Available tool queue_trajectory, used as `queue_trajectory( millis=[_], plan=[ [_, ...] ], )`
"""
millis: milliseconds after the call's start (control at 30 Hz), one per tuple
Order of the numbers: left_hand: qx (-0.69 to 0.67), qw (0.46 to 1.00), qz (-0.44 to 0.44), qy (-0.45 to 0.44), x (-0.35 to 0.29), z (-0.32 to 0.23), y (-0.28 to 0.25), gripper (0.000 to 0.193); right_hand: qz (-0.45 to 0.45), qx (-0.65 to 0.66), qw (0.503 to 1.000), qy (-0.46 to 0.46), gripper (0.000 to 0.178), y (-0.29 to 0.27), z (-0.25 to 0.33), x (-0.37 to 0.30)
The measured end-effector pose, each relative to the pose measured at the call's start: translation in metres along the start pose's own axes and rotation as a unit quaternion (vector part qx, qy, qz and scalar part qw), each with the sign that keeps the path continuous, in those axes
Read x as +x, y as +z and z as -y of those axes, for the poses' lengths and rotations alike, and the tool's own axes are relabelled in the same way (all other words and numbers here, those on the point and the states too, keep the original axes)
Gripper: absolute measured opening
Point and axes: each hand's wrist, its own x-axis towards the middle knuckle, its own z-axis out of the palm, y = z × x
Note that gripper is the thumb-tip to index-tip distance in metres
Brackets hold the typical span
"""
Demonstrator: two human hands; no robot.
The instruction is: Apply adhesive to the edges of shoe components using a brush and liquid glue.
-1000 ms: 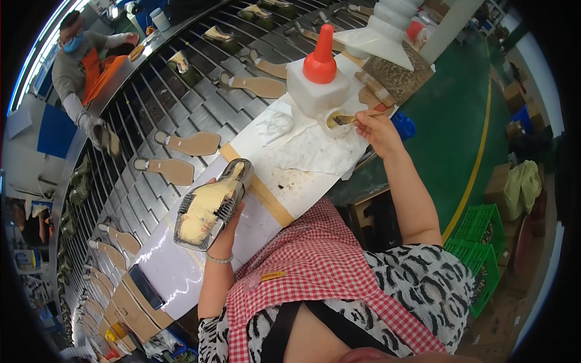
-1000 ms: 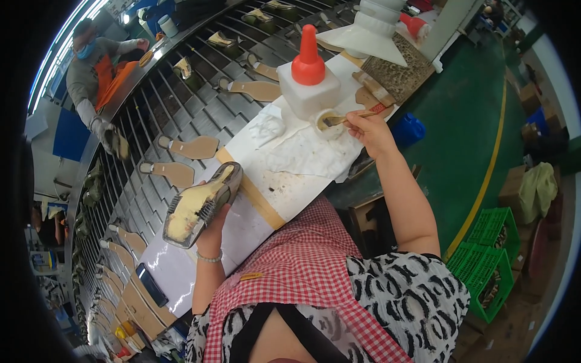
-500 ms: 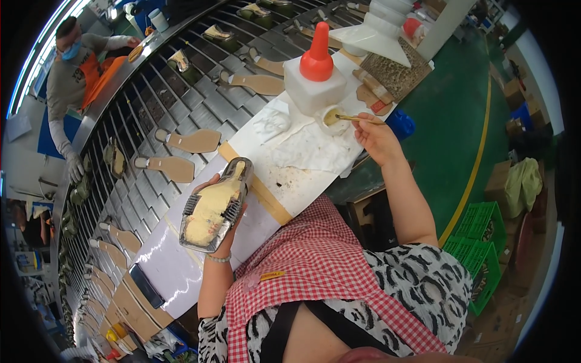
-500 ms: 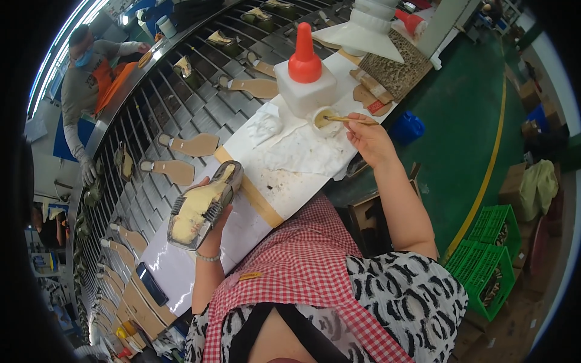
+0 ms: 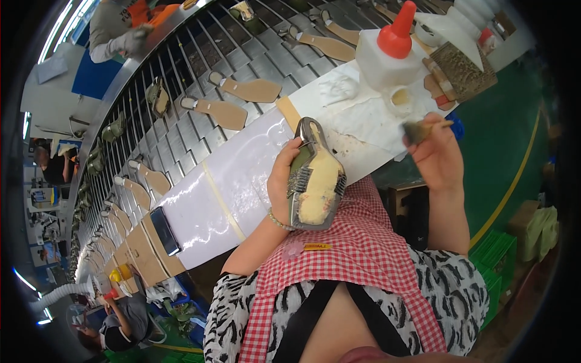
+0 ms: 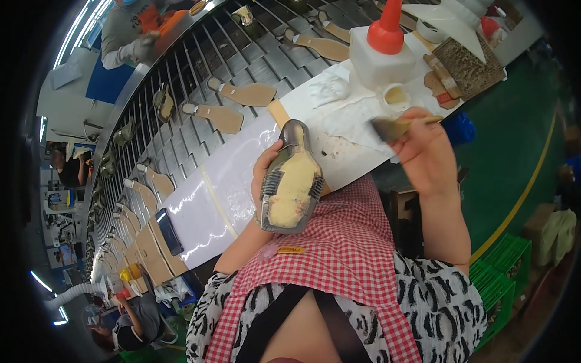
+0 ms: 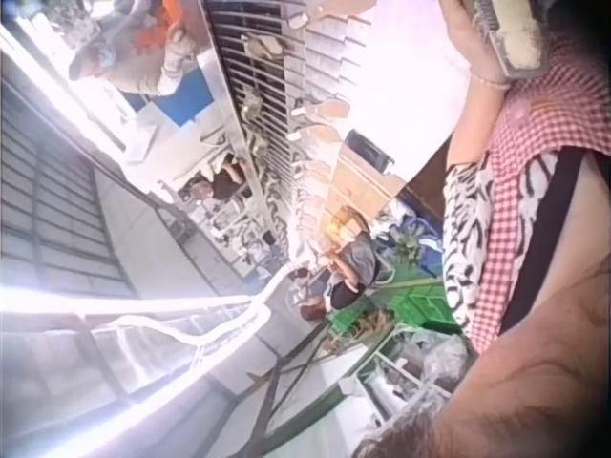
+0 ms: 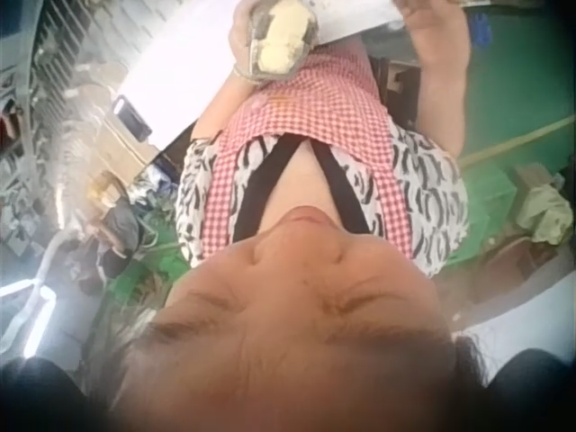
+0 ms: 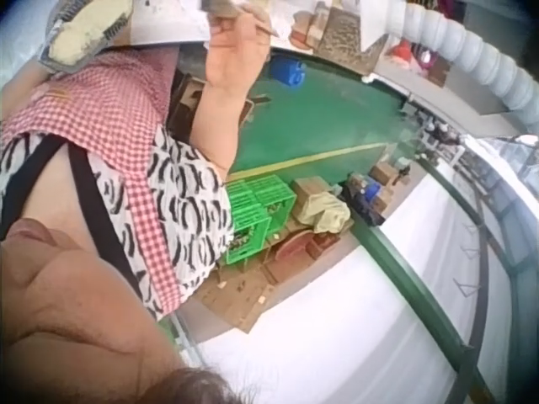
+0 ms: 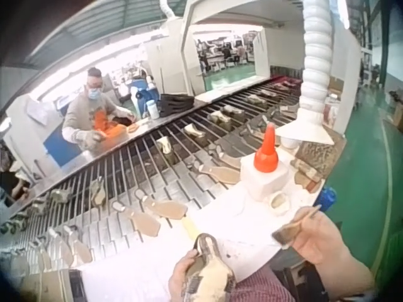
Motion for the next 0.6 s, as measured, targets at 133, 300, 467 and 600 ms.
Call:
queue_trajectory(
  millis=[133,300,467,600],
  plan=[
    [0.063,0.998,0.021,-0.019,-0.002,0.005,-0.001,0.072,0.05,-0.195,0.98,0.0,0.015,0.05,-0.033,-0.01],
    [0.089,0.996,0.004,0.011,-0.005,0.007,-0.002,0.058,0.081,-0.277,0.957,0.035,0.015,0.062,-0.053,-0.014],
    [0.113,0.993,-0.02,0.027,-0.001,0.001,-0.001,0.044,0.09,-0.27,0.956,0.072,0.013,0.063,-0.059,-0.011],
    [0.122,0.99,-0.015,0.068,0.0,0.003,-0.002,0.046,0.082,-0.31,0.946,0.037,0.013,0.06,-0.066,-0.01]
  ],
)
